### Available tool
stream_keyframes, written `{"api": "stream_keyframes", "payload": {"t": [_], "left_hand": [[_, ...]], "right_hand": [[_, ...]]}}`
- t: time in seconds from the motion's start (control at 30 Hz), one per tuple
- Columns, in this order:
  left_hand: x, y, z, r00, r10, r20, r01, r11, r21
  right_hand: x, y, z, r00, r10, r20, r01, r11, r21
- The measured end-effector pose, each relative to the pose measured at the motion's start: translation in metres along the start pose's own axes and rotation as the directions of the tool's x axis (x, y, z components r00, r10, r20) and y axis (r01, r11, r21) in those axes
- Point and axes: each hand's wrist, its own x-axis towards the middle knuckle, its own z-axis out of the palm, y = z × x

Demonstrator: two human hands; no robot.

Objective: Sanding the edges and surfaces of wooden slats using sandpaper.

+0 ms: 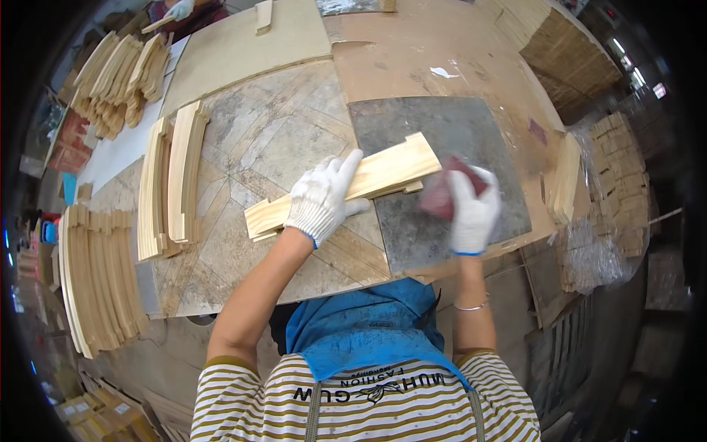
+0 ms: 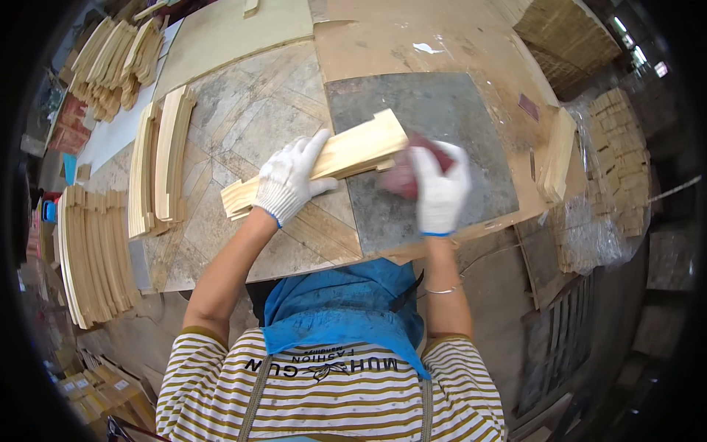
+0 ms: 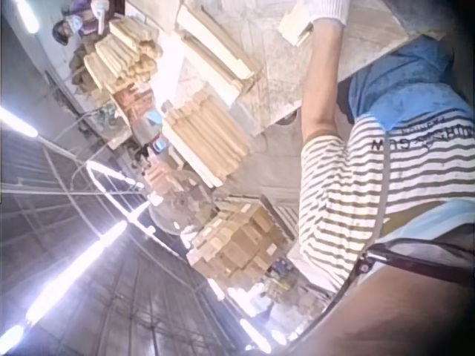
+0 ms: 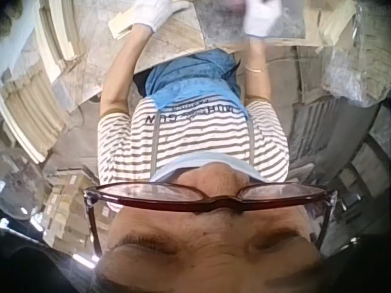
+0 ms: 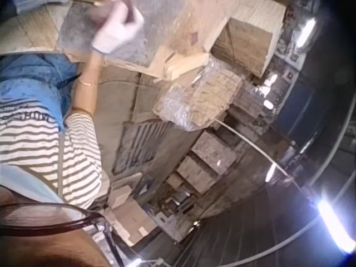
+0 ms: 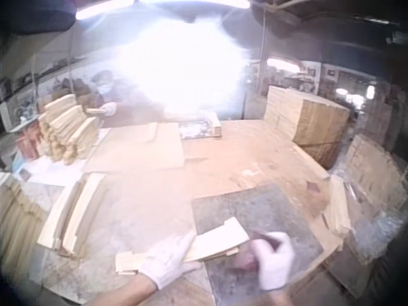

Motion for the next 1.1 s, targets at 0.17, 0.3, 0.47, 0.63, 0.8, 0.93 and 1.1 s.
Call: {"api": "stream_keyframes", "payload": {"t": [0.17,0.3,0.47,0.63,0.8,0.93,1.1], "left_hand": [[-0.02,0.011,-0.023,0.976,-0.206,0.07,0.214,0.966,-0.144],[-0.047,-0.003,-0.022,0.971,-0.164,0.175,0.227,0.865,-0.448],[-0.049,0.002,-0.025,0.918,-0.198,0.344,0.381,0.683,-0.624],[-0.058,0.009,-0.02,0.902,-0.169,0.397,0.408,0.638,-0.654],[-0.085,0.011,-0.033,0.961,-0.219,0.172,0.274,0.856,-0.438],[-0.088,0.011,-0.036,0.938,-0.21,0.277,0.338,0.734,-0.589],[-0.067,0.018,-0.034,0.916,-0.205,0.345,0.381,0.717,-0.583]], "right_hand": [[-0.019,0.013,0.046,0.679,-0.609,0.41,0.733,0.596,-0.329],[0.043,0.002,0.013,0.898,-0.433,0.085,0.423,0.791,-0.442],[0.055,-0.003,0.002,0.95,-0.297,0.098,0.307,0.945,-0.112],[-0.032,-0.014,0.049,0.724,-0.402,0.561,0.548,0.829,-0.114],[0.03,0.002,0.04,0.825,-0.515,0.232,0.565,0.744,-0.357],[0.057,0.002,0.018,0.959,-0.282,0.021,0.281,0.946,-0.161],[-0.04,-0.032,0.048,0.748,-0.363,0.555,0.497,0.861,-0.106]]}}
